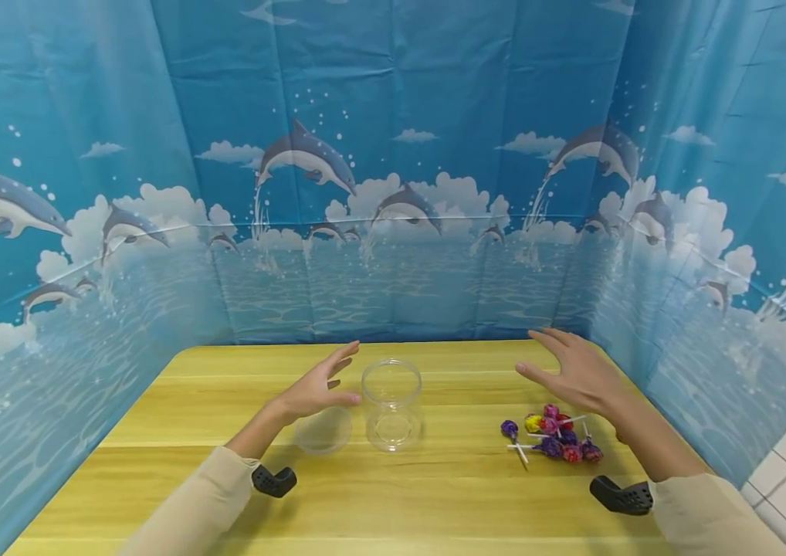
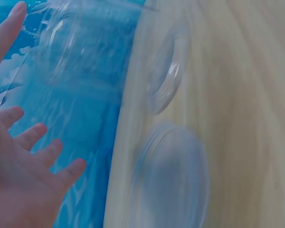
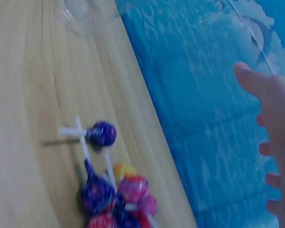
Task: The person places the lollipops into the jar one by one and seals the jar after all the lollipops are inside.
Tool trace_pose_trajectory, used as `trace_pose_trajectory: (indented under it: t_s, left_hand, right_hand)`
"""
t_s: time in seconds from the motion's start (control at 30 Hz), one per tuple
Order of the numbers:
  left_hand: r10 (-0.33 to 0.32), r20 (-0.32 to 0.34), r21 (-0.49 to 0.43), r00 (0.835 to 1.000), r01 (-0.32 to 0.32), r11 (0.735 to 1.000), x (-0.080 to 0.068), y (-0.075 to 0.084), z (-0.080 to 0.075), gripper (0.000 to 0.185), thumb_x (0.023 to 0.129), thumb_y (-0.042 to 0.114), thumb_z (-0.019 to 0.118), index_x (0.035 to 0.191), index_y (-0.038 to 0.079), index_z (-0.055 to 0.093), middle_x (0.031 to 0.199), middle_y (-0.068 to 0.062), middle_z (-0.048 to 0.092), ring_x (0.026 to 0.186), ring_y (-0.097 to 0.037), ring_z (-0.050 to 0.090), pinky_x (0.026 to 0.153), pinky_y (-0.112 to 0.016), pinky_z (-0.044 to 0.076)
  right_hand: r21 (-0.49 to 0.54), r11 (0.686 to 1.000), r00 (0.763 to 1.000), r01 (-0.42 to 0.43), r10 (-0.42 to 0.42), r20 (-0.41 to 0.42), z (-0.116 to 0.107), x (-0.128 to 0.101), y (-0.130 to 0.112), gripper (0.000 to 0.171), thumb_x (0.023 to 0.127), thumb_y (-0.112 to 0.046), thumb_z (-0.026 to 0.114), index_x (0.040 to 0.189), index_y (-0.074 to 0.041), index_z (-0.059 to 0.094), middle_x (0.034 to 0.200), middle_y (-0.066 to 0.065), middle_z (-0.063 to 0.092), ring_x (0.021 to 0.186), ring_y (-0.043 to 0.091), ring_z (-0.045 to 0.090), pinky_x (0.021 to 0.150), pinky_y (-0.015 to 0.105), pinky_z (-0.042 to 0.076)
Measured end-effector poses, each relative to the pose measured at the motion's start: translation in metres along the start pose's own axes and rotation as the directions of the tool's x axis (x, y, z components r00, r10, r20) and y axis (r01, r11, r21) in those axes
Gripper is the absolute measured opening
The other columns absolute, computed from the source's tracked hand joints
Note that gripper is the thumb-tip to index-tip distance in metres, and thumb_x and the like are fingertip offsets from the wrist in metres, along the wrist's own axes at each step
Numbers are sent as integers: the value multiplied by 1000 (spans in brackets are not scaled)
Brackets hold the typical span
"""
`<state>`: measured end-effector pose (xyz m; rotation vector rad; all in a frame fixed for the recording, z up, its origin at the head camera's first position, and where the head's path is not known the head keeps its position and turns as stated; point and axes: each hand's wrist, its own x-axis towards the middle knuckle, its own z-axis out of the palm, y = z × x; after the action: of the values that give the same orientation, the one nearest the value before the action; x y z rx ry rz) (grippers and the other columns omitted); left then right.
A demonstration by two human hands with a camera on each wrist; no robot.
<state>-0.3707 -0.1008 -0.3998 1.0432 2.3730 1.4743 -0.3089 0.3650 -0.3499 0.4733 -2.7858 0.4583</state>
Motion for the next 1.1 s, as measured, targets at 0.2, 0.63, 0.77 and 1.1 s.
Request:
trace_pose_trajectory:
  t_s: [0.2,0.63,0.77,1.1]
  left_hand:
    - [9,24,-128,1000,-6,992,8,-6,15,107,87,51,82,167,22,17,170,-6,18,155,-35,17,120,-60,26]
    - [-18,1,-169,1000,18,985,9,-10,30,103,86,41,86,166,19,25,169,-6,23,153,-33,25,118,-53,34]
    - [-17,-3,-208,1000,16,978,9,-12,33,97,88,33,87,164,18,29,166,-9,30,151,-34,29,115,-48,40]
    - [-17,5,-256,1000,18,967,10,-18,40,84,91,28,84,161,23,36,159,-11,40,146,-34,39,102,-40,53]
  right_hand:
    - [73,997,999,-17,20,-36,2,-19,24,74,102,-43,63,156,2,41,153,40,33,133,66,31,94,85,27]
    - [137,990,996,-44,54,-70,11,-56,70,62,103,-33,64,149,6,48,146,42,40,128,68,35,91,84,29]
    - [149,986,993,-74,86,-76,13,-68,85,56,108,-30,56,147,8,47,143,43,41,124,69,37,89,84,30]
    - [159,966,979,-204,205,8,19,-94,116,50,114,-25,35,137,15,53,137,48,44,115,70,43,84,77,39]
